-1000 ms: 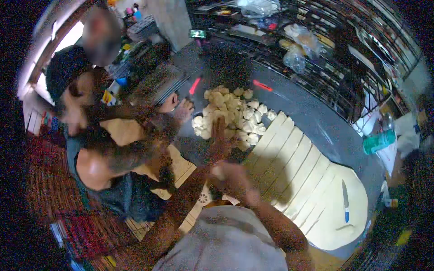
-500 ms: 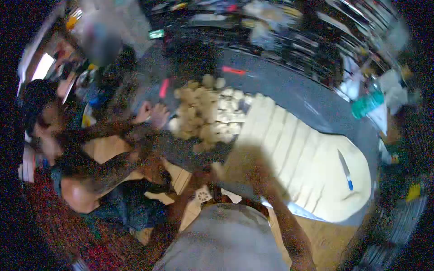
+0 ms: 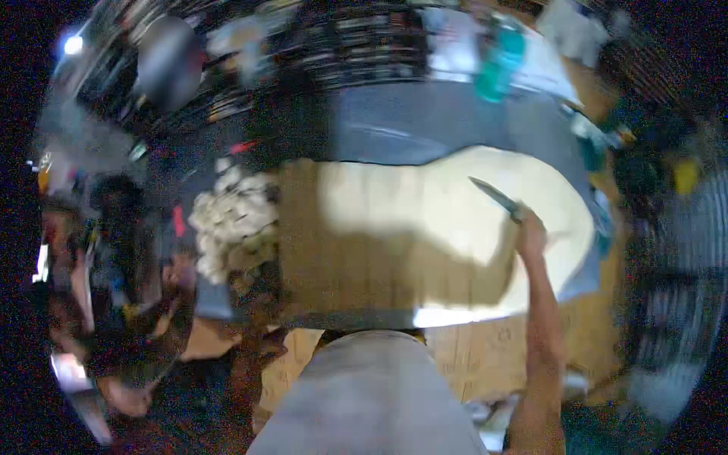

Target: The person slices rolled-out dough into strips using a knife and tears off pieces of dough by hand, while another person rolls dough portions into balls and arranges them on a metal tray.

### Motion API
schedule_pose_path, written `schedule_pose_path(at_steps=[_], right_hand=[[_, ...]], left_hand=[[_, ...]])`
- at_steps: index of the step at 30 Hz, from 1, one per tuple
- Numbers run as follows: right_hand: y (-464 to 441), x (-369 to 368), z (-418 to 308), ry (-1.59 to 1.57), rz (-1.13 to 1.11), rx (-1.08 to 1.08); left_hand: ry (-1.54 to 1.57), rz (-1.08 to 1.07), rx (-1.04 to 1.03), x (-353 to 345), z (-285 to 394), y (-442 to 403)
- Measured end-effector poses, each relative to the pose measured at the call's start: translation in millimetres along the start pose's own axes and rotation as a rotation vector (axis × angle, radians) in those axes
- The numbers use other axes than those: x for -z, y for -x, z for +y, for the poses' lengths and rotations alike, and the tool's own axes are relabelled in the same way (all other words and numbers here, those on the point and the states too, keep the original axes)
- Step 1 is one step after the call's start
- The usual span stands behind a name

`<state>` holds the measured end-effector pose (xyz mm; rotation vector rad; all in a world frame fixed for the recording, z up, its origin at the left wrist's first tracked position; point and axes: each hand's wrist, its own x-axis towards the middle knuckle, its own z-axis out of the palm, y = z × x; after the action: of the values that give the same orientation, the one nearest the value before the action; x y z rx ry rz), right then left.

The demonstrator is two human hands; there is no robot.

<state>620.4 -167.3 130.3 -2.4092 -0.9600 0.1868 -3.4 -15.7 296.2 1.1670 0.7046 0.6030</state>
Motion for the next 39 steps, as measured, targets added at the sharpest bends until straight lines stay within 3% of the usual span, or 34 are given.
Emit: schedule_pose_path(at_steps=[1, 2, 3, 4, 5, 6, 7, 8, 11, 13, 15, 17, 18, 19, 20, 21, 22, 23, 25, 26, 28, 34, 35, 37, 39], right_hand=[[4.6, -0.5, -6.5, 0.181, 0.081, 0.323], [4.0, 5.2, -16.6, 0.226, -0.068, 0.163], [-5.0, -18.1, 23.0, 0.340, 0.000, 0.270], [-9.5, -14.2, 23.2, 0.253, -0.160, 0.127], [2.0, -2.9, -11.8, 0.103, -0.085, 0.219], [-1.5, -8.4, -8.3, 0.215, -0.091, 0.260], [-3.6, -12.8, -2.8, 0.260, -0.199, 0.112], [-3.2, -32.0, 41.8, 0.299, -0.079, 0.262], [16.4, -33.0, 21.2, 0.253, -0.027, 0.352], [42.8, -33.8, 0.2, 0.076, -0.048, 0.091], [73.1, -63.8, 2.0, 0.210, 0.045, 0.107], [126.8, -64.8, -56.9, -0.757, -0.300, -0.223], [141.2, -85.7, -71.3, -0.491, -0.268, -0.248], [158.8, -93.0, -130.8, -0.688, -0.340, -0.263], [174.8, -102.2, -195.7, -0.639, -0.352, -0.346], [193.0, -128.6, -212.0, -0.548, -0.364, -0.176], [208.5, -127.4, -282.6, -0.748, -0.444, -0.241], [211.2, -135.8, -305.8, -0.586, -0.611, -0.200], [224.2, -190.2, -332.5, -0.232, -0.458, 0.210], [221.8, -171.1, -399.2, -0.223, -0.588, 0.090], [220.0, -204.3, -422.8, -0.133, -0.548, 0.154], [124.2, -290.0, -470.8, 0.072, -0.446, 0.258], [99.0, -323.3, -456.5, 0.011, -0.283, 0.468], [50.9, -336.9, -482.0, 0.202, -0.513, 0.390], [43.5, -354.5, -485.4, 0.174, -0.520, 0.416]], left_hand=[[0.181, -0.149, -0.144, 16.2, -17.7, -12.8], [0.339, -0.295, -0.307, 38.3, -41.8, -12.1], [0.283, -0.197, -0.355, 89.1, -93.1, 37.5], [0.361, -0.097, -0.324, 112.8, -148.0, 38.3], [0.449, -0.013, -0.300, 120.7, -207.4, 4.2], [0.555, 0.055, -0.267, 148.3, -257.2, -32.9], [0.671, 0.101, -0.228, 181.6, -295.7, -16.9], [0.666, 0.119, -0.248, 182.2, -298.0, -15.3], [0.274, 0.262, -0.207, 181.2, -293.1, -11.4], [0.029, 0.329, -0.155, 181.0, -287.1, -8.9], [-0.200, 0.348, -0.084, 180.8, -277.1, -7.6], [-0.402, 0.294, -0.012, 182.5, -267.8, -8.2], [-0.507, 0.257, 0.008, 182.6, -262.0, -8.9], [-0.482, 0.202, 0.006, 173.9, -252.3, -13.5], [-0.627, 0.179, 0.098, 169.1, -240.8, -10.3], [-0.779, 0.161, 0.186, 165.8, -220.2, -4.7], [-0.935, 0.150, 0.268, 166.4, -204.7, 0.6], [-1.094, 0.144, 0.345, 170.7, -199.5, 0.4], [-1.012, 0.161, 0.255, 178.4, -220.1, 2.5], [-0.938, 0.203, 0.182, 180.7, -234.6, 9.3], [-0.791, 0.293, 0.040, 188.7, -251.9, 17.2], [-0.638, 0.203, 0.037, 185.5, -202.3, 10.9], [-0.646, 0.194, 0.004, 187.3, -208.2, 9.1], [-0.664, 0.183, -0.056, 191.2, -223.1, 7.6], [-0.659, 0.189, -0.053, 190.9, -222.7, 10.2]])
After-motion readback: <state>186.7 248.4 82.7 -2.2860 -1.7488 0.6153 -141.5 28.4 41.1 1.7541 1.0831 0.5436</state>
